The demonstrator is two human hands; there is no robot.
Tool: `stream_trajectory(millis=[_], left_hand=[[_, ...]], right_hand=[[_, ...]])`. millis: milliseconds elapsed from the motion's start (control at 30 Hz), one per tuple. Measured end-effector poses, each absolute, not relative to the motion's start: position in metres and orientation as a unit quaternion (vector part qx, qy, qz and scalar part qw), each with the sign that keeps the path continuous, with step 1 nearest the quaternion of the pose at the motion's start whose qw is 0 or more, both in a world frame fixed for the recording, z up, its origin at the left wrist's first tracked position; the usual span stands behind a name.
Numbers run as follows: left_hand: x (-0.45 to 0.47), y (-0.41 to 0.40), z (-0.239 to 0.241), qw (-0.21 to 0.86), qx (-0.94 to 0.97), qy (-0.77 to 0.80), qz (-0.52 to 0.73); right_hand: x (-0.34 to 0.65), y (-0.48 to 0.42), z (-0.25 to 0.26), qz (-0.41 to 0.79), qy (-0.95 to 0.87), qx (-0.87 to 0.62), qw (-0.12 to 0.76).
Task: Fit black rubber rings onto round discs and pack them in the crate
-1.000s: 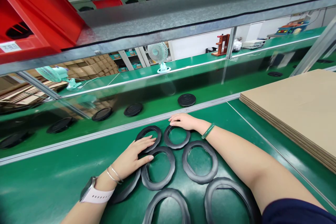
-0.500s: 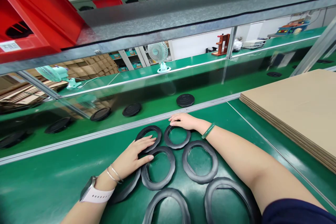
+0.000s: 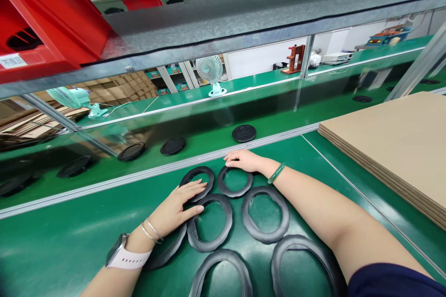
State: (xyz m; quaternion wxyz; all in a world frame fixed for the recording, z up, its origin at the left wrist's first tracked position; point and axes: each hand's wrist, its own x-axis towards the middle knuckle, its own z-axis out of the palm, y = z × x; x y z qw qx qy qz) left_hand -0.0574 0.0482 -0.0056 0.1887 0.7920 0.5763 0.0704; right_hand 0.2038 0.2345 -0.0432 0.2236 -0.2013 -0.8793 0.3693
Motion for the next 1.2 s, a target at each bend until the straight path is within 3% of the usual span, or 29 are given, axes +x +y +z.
stream_trajectory(millis=[1200], left_hand=[[-0.0573, 0.0483, -0.0057, 0.185, 0.793, 0.575, 0.076]], right_hand=[[0.2043, 0.2335, -0.0418, 0.368, -0.88, -0.205, 0.221]])
